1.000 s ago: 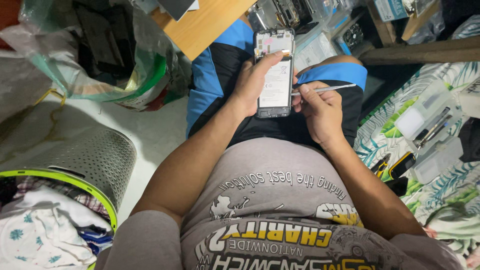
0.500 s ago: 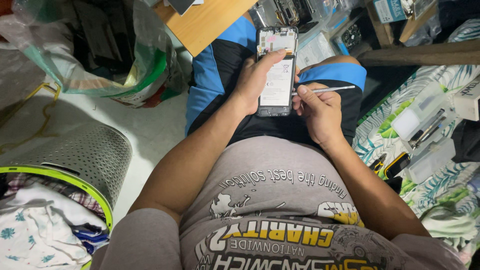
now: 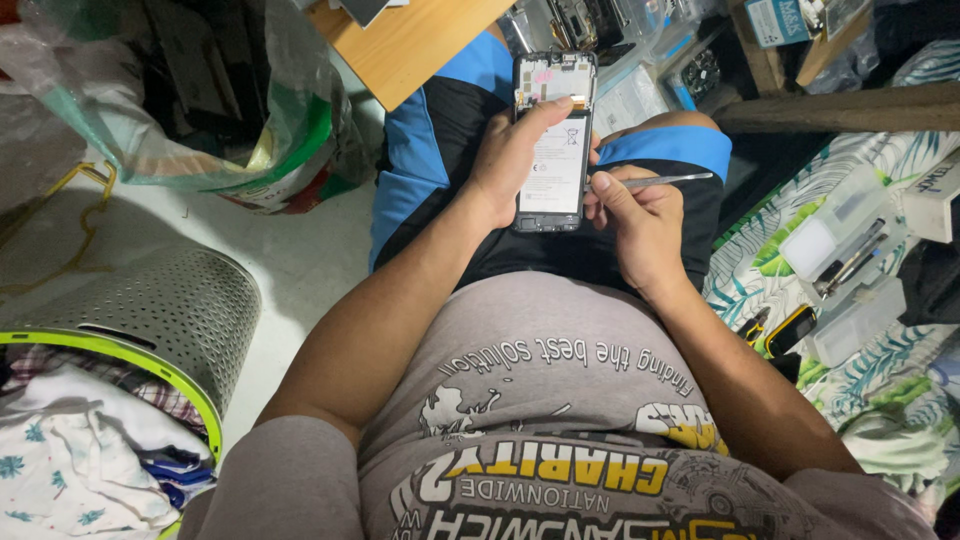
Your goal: The person uses a metal spudger to pry and separate the battery from the internal frame of a disassembled smartphone. They then place the battery aside and pick up a different black smartphone, using the spudger to work on its edges.
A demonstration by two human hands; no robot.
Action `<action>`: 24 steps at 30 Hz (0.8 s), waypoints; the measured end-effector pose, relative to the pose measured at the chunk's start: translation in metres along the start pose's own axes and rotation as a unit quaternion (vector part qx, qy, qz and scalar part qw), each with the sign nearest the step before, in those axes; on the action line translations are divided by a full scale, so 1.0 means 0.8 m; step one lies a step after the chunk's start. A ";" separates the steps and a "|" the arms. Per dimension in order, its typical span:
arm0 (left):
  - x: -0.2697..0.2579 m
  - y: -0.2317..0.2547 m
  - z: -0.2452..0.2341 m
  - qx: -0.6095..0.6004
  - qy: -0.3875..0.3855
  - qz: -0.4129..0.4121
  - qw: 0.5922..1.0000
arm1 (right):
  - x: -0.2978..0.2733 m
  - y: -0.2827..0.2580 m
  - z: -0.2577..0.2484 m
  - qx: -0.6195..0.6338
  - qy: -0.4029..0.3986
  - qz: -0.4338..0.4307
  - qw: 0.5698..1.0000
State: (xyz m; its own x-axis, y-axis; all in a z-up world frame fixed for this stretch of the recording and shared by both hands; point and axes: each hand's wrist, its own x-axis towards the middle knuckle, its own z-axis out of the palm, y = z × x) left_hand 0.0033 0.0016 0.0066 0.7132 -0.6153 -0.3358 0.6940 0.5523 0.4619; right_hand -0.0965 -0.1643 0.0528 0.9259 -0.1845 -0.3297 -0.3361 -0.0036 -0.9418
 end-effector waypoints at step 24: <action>0.006 -0.006 -0.001 -0.036 -0.006 0.007 0.999 | 0.007 -0.035 -0.014 0.116 0.036 -0.080 0.989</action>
State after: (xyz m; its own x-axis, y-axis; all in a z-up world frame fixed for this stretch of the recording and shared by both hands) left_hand 0.0036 -0.0035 0.0026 0.7216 -0.6139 -0.3201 0.6899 0.5997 0.4055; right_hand -0.0837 -0.1765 0.0781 0.9463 -0.2697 -0.1783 -0.1304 0.1863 -0.9738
